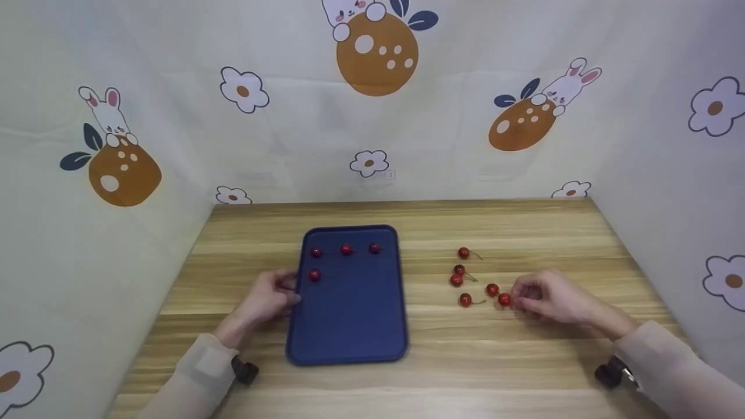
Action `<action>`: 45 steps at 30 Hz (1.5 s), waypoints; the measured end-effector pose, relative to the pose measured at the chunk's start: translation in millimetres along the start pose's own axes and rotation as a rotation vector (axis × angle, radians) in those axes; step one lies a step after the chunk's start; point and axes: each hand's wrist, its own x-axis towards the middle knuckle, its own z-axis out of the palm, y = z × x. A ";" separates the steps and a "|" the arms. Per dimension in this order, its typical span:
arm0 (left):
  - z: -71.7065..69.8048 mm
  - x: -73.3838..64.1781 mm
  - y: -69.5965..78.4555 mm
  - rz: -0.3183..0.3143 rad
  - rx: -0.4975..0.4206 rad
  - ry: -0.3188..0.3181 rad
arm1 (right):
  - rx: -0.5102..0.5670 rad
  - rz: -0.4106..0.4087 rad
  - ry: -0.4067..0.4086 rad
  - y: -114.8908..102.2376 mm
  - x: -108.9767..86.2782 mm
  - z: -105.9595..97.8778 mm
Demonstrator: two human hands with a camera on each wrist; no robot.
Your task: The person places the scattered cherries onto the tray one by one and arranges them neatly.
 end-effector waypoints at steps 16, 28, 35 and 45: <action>0.0 -0.1 -1.9 0.030 -0.045 -0.012 | 0.146 0.124 0.060 -10.8 10.8 2.9; -0.5 0.0 -2.7 0.027 -0.040 -0.011 | 0.316 0.201 0.154 -24.8 36.1 16.4; -1.1 -1.0 -1.5 0.029 -0.028 -0.013 | 0.391 0.214 0.174 -37.9 57.4 26.1; -0.5 -1.1 -0.2 0.012 -0.027 -0.013 | 0.366 0.144 0.196 -59.1 88.5 36.0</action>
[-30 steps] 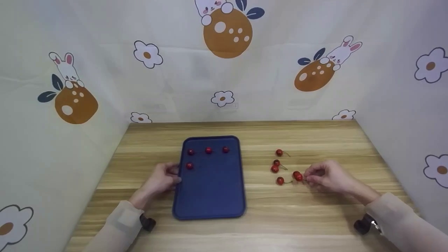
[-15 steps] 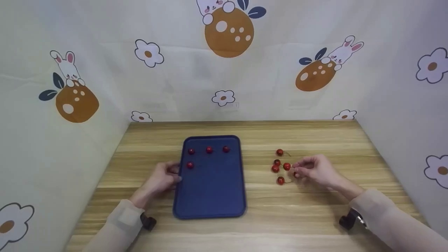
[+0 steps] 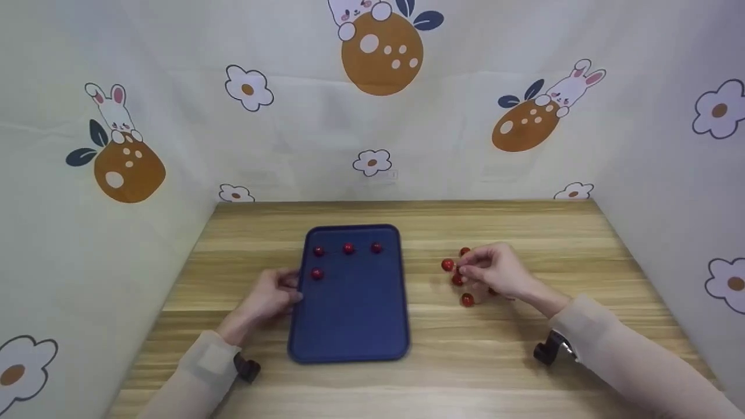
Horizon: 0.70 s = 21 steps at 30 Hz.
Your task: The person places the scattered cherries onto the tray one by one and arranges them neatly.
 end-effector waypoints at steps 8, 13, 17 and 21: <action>-1.5 -0.6 -0.3 -0.012 -0.001 -0.004 | 0.007 -0.007 -0.042 -15.0 22.0 25.5; -1.5 0.1 -0.4 -0.019 -0.010 -0.002 | 0.007 -0.012 -0.051 -23.2 34.2 42.3; -1.1 0.1 -0.2 -0.017 -0.006 0.000 | 0.016 -0.001 -0.070 -28.3 44.7 56.6; 0.1 0.2 0.5 -0.006 0.003 0.008 | -0.017 -0.034 -0.096 -34.5 54.4 70.3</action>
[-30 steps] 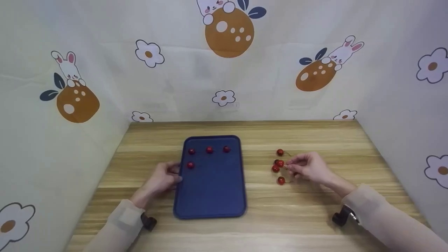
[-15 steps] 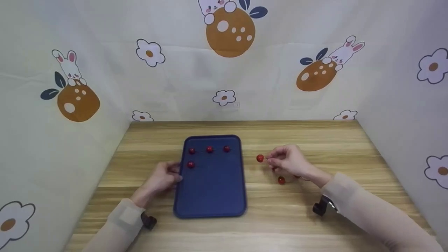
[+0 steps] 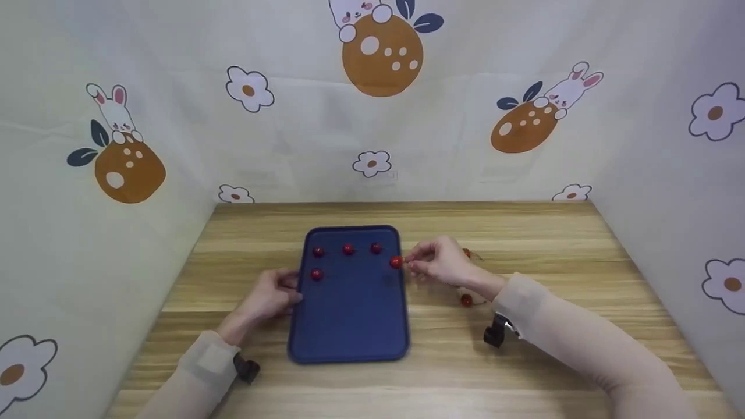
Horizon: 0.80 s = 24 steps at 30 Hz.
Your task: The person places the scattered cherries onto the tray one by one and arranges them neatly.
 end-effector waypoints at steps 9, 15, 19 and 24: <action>0.0 -0.4 0.8 0.005 0.035 0.022 | -0.035 -0.014 -0.062 -9.0 26.0 26.6; -0.3 0.2 0.7 0.004 0.042 0.017 | -0.016 0.020 -0.075 -13.3 40.1 41.1; -0.3 0.2 0.7 0.006 0.044 0.014 | -0.022 0.031 -0.074 -16.3 48.6 48.4; -0.1 0.7 -0.2 0.013 0.042 0.009 | -0.061 0.032 -0.087 -17.1 58.1 55.4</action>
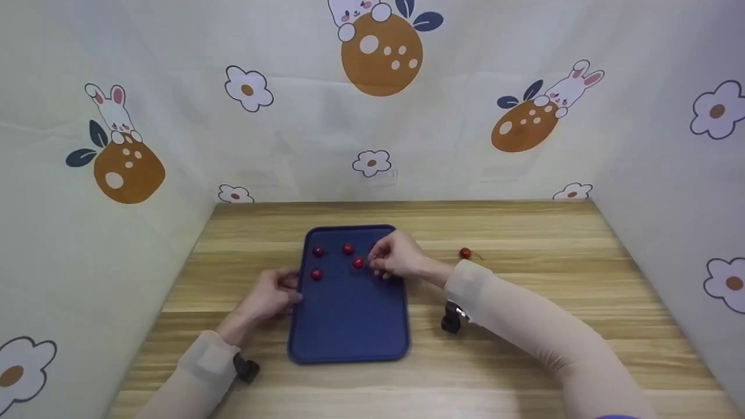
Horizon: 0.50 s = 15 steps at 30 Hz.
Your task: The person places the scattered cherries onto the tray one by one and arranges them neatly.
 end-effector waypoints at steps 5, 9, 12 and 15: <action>-0.8 0.3 -0.8 -0.003 -0.015 -0.005 | -0.034 0.007 -0.016 -1.9 7.3 5.3; -0.9 -0.1 -1.0 -0.018 -0.029 -0.013 | -0.064 0.005 -0.024 -3.5 11.4 9.3; -0.8 0.1 -1.0 -0.020 -0.022 -0.014 | -0.090 0.000 -0.026 -4.3 13.8 12.6; -0.9 0.5 -0.9 -0.015 -0.014 -0.013 | -0.130 -0.012 -0.025 -5.1 15.5 16.1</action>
